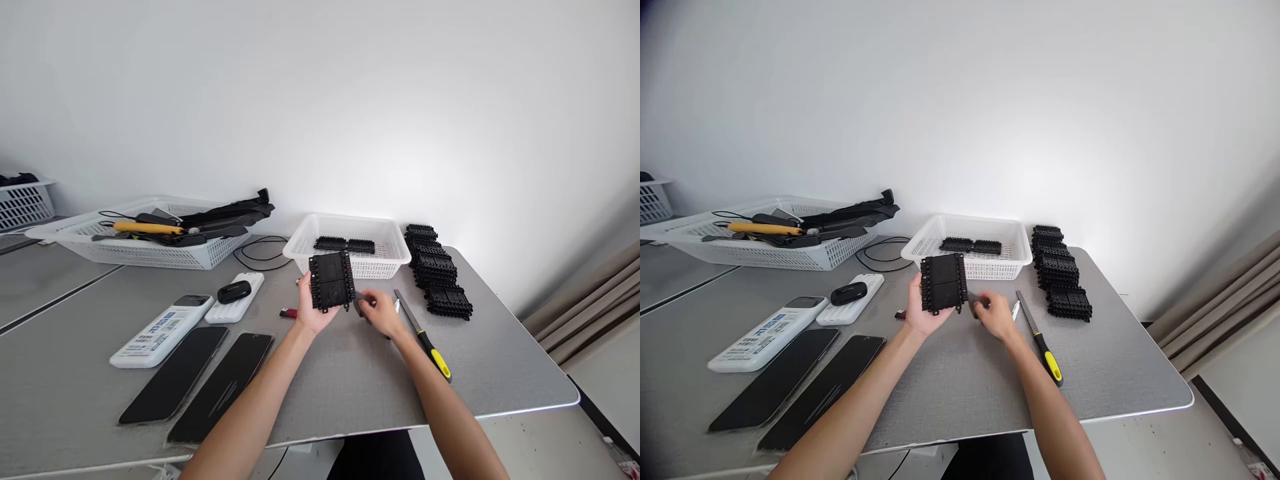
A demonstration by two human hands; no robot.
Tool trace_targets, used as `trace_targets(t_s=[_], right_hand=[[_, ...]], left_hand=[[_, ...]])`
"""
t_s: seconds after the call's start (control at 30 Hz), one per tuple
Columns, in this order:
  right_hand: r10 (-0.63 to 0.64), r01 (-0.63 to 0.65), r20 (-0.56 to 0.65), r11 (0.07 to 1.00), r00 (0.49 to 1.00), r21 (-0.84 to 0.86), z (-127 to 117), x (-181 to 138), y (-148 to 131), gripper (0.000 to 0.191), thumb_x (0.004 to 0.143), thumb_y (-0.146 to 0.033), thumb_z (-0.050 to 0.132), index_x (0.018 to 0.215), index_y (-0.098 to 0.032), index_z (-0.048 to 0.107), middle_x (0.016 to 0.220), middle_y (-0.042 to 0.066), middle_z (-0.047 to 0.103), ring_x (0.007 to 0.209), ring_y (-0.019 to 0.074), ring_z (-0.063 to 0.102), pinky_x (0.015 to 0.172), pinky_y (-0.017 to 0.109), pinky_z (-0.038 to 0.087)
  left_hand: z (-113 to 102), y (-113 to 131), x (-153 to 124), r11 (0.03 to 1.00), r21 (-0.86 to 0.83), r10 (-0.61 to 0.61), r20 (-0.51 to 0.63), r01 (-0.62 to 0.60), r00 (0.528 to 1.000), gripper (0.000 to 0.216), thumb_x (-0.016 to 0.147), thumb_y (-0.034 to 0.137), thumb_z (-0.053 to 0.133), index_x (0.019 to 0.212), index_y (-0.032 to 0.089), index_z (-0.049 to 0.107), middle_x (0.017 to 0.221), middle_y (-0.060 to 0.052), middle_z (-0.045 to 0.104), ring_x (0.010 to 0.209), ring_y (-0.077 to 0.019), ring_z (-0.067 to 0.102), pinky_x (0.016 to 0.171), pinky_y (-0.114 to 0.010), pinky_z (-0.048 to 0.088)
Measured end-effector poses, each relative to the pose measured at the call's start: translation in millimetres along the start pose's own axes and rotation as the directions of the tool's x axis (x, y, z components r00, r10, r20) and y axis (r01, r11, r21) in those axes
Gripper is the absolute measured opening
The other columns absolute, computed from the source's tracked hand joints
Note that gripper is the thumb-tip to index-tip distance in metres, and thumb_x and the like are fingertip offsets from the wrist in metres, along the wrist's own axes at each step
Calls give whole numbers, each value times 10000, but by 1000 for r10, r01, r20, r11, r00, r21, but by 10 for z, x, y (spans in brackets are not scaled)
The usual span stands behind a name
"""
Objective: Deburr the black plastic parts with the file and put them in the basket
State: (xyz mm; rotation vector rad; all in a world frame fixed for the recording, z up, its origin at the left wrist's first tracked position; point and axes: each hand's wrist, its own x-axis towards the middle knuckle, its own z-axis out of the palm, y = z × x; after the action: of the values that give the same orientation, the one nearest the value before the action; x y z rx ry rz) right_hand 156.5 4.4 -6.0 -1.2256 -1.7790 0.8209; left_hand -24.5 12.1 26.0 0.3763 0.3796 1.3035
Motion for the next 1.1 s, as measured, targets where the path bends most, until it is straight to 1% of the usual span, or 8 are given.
trace_targets(t_s=[0.07, 0.17, 0.23, 0.3, 0.53, 0.77, 0.97, 1.1], right_hand=[[116, -82, -94, 949, 989, 306, -73, 25, 42, 200, 838, -378, 556, 851, -184, 606, 698, -6, 628, 614, 135, 553, 584, 241, 412], [207, -78, -119, 745, 971, 662, -126, 58, 50, 283, 759, -446, 665, 863, -204, 561, 734, -14, 633, 654, 139, 592, 596, 237, 444], [228, -53, -118, 627, 966, 778, -125, 67, 33, 318, 726, -442, 713, 887, -219, 552, 775, -17, 645, 685, 142, 618, 612, 237, 465], [228, -22, -138, 583, 964, 812, -105, 70, 19, 325, 726, -436, 725, 919, -228, 565, 801, -22, 650, 683, 136, 623, 620, 238, 476], [70, 112, -274, 796, 959, 595, -32, 60, 14, 354, 799, -452, 662, 1042, -197, 691, 958, 37, 704, 911, 180, 633, 817, 298, 502], [11, 160, -302, 828, 953, 537, -23, 43, 3, 331, 827, -451, 643, 1018, -200, 743, 979, 35, 718, 909, 185, 635, 845, 322, 499], [3, 172, -347, 864, 938, 473, -35, 34, 24, 333, 839, -417, 631, 1053, -183, 734, 956, 50, 716, 867, 179, 635, 796, 314, 512], [-64, 202, -455, 944, 888, 262, -84, -12, -15, 353, 892, -374, 560, 1146, -178, 705, 977, 79, 689, 798, 165, 627, 730, 305, 520]], left_hand=[[-15, -8, 8, 1000, 5, -25, 15, 25, 1000, 447, 855, 524, 541, 1106, 186, 691, 1026, -79, 750, 896, -231, 705, 803, -356, 573], [-28, -48, 25, 998, 26, -59, 26, 59, 998, 457, 865, 522, 522, 1123, 182, 686, 1057, -85, 746, 937, -242, 702, 820, -359, 573], [-34, -92, 35, 995, 51, -85, 26, 84, 996, 448, 873, 515, 504, 1091, 173, 694, 1041, -90, 748, 943, -249, 703, 821, -367, 577], [-41, -140, 42, 991, 77, -108, 12, 107, 994, 418, 877, 494, 494, 1032, 169, 706, 989, -93, 754, 944, -260, 704, 810, -375, 581], [-62, -246, 52, 979, 129, -149, -55, 155, 987, 409, 899, 473, 450, 953, 166, 715, 960, -108, 752, 989, -293, 694, 814, -396, 580], [39, -254, 18, 973, 174, -153, 6, 150, 988, 659, 896, 677, 389, 1276, 194, 625, 1142, -120, 723, 1085, -284, 667, 912, -406, 545], [89, -224, -31, 968, 185, -169, -10, 168, 986, 610, 917, 614, 417, 1324, 194, 593, 1154, -122, 719, 1068, -282, 675, 912, -404, 545], [107, -242, -37, 961, 208, -182, -16, 181, 983, 633, 917, 626, 395, 1324, 183, 591, 1137, -131, 723, 1058, -294, 677, 897, -418, 549]])
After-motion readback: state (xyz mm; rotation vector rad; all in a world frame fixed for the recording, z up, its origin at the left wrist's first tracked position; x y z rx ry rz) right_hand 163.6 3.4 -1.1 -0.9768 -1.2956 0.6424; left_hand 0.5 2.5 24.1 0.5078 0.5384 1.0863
